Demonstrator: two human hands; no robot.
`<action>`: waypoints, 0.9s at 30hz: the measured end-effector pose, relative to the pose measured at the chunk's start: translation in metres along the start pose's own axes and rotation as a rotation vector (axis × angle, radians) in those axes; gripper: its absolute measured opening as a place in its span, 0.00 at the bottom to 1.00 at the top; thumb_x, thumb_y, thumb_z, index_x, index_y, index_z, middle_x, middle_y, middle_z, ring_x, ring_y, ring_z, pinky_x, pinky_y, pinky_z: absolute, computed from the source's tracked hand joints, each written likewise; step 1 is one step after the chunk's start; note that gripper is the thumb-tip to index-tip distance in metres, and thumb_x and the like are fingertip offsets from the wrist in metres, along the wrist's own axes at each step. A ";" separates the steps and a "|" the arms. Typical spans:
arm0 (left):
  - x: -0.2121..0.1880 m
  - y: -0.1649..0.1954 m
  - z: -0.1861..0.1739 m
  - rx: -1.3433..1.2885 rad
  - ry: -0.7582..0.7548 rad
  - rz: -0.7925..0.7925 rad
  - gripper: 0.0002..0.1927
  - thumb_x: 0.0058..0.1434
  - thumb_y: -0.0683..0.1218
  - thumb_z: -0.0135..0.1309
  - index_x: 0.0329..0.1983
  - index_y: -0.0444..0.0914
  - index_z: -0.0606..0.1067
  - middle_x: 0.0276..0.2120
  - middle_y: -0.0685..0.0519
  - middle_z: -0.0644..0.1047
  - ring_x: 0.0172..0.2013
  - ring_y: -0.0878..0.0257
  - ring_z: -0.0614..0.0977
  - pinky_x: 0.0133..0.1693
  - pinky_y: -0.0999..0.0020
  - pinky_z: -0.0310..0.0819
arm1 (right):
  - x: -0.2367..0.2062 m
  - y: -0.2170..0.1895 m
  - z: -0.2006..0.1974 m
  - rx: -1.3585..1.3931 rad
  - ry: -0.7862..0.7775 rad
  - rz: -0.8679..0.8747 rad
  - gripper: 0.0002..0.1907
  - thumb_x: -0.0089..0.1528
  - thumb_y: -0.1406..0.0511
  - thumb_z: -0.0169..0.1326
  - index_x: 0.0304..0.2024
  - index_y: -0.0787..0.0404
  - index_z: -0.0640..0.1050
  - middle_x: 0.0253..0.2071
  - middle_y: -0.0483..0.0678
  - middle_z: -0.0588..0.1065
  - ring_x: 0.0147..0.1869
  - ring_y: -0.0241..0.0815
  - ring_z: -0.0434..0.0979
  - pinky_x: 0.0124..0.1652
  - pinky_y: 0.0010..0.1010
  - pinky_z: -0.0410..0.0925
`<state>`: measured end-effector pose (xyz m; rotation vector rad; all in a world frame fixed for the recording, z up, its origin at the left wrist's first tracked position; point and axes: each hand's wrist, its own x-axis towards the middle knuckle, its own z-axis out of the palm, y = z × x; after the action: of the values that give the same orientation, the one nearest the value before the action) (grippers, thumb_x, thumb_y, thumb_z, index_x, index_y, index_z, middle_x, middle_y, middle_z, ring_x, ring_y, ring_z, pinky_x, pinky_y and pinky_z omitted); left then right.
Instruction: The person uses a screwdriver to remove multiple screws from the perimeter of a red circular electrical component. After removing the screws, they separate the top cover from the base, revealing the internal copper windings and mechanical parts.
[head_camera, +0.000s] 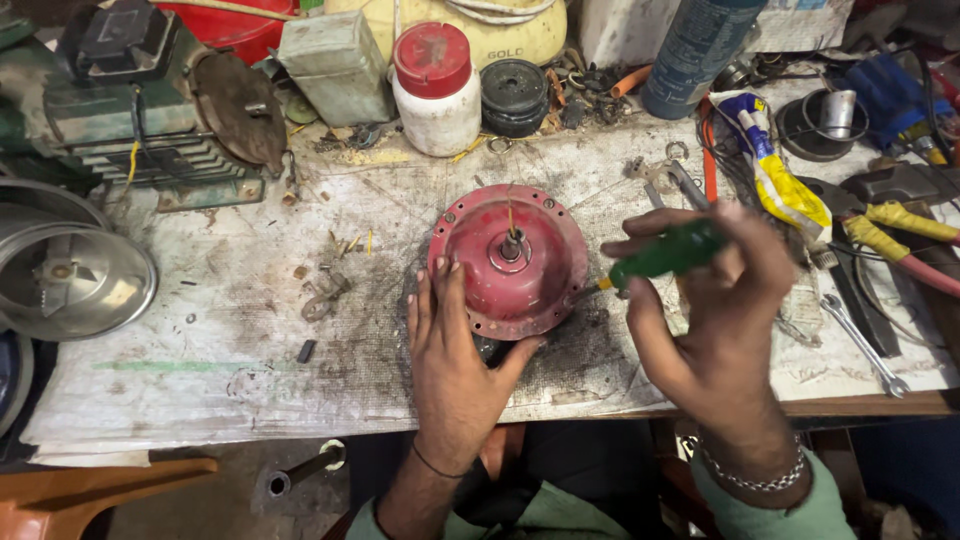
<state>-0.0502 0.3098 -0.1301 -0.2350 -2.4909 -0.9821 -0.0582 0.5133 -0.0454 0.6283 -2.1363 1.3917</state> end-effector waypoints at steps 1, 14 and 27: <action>0.000 0.000 0.000 0.000 0.002 0.000 0.57 0.45 0.57 0.74 0.71 0.30 0.57 0.69 0.30 0.62 0.70 0.31 0.62 0.69 0.40 0.51 | 0.000 0.000 0.000 0.168 0.005 0.014 0.35 0.63 0.77 0.49 0.69 0.59 0.52 0.62 0.56 0.67 0.60 0.45 0.78 0.63 0.41 0.74; 0.000 -0.001 0.000 0.012 -0.007 0.002 0.58 0.46 0.58 0.74 0.71 0.30 0.57 0.69 0.30 0.62 0.70 0.32 0.61 0.69 0.39 0.50 | -0.007 0.007 -0.002 -0.149 -0.046 0.006 0.43 0.59 0.78 0.61 0.70 0.51 0.56 0.53 0.57 0.69 0.53 0.47 0.79 0.51 0.39 0.77; -0.001 -0.003 0.001 0.007 0.000 0.012 0.58 0.45 0.57 0.74 0.71 0.29 0.56 0.69 0.30 0.62 0.70 0.31 0.62 0.70 0.40 0.50 | -0.002 0.000 -0.003 0.023 -0.097 -0.059 0.37 0.60 0.80 0.57 0.66 0.58 0.57 0.56 0.59 0.66 0.58 0.48 0.77 0.55 0.36 0.76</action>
<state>-0.0502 0.3083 -0.1327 -0.2474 -2.4893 -0.9685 -0.0562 0.5167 -0.0456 0.7759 -2.1605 1.3816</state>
